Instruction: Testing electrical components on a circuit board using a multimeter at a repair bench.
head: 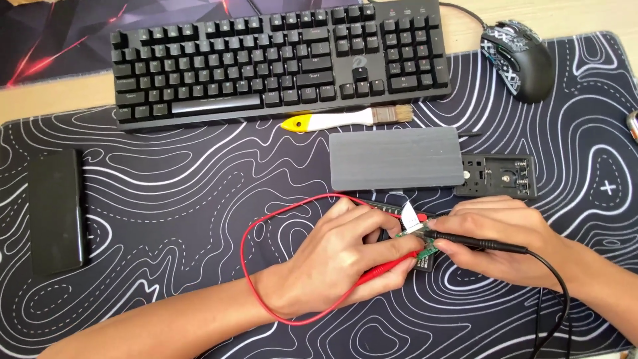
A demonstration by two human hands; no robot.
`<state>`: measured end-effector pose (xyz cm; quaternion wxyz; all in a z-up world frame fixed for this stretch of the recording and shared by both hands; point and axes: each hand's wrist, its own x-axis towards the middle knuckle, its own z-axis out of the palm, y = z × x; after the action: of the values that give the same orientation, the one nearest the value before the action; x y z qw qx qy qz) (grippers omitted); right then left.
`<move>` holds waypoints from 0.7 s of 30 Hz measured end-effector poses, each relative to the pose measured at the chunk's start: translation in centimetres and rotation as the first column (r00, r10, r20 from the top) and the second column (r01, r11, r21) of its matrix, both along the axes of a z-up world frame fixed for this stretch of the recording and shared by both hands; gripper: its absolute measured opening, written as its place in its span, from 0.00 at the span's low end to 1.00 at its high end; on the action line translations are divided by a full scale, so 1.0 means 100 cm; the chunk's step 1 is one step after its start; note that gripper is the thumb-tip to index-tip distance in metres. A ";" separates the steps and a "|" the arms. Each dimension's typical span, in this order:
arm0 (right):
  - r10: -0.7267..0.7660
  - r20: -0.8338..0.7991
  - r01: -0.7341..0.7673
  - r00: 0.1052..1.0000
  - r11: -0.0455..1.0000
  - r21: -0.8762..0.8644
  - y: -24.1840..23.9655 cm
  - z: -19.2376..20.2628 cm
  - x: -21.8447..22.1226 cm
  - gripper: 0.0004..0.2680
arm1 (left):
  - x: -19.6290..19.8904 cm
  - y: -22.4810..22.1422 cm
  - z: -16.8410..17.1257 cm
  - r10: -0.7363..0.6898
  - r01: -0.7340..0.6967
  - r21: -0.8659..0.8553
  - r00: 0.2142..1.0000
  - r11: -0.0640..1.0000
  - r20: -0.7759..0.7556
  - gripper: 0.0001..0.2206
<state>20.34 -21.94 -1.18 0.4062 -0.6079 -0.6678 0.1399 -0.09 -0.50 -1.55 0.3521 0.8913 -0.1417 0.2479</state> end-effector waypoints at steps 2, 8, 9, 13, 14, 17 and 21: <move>0.005 0.005 -0.005 1.000 1.000 0.012 0.002 0.000 0.002 0.11 | 0.000 0.000 -0.003 0.012 -0.012 0.000 1.000 1.000 0.014 0.06; 0.006 0.008 -0.006 1.000 1.000 0.012 0.000 -0.001 0.001 0.10 | 0.000 -0.001 -0.003 0.010 -0.010 -0.002 1.000 1.000 0.017 0.07; 0.002 0.005 -0.003 1.000 1.000 0.011 0.000 -0.002 0.000 0.10 | -0.001 0.000 -0.002 0.005 -0.005 0.003 1.000 1.000 0.004 0.07; 0.009 0.001 -0.009 1.000 1.000 0.006 0.001 0.000 0.000 0.10 | 0.000 0.000 -0.003 0.003 -0.003 0.002 1.000 1.000 0.005 0.08; 0.012 0.002 -0.012 1.000 1.000 0.009 0.001 -0.001 0.000 0.10 | -0.001 0.000 -0.004 0.006 -0.006 0.001 1.000 1.000 0.003 0.07; 0.014 0.012 -0.015 1.000 1.000 0.012 0.000 -0.002 0.001 0.11 | 0.000 -0.001 -0.004 0.008 -0.008 0.008 1.000 1.000 0.012 0.06; 0.011 0.016 -0.011 1.000 1.000 0.022 0.000 -0.003 0.001 0.10 | -0.001 -0.001 -0.008 0.014 -0.015 0.019 1.000 1.000 0.022 0.08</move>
<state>20.49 -21.89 -1.46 0.4067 -0.6009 -0.6758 0.1297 -0.22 -0.61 -2.33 0.3400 0.8929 -0.1416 0.2589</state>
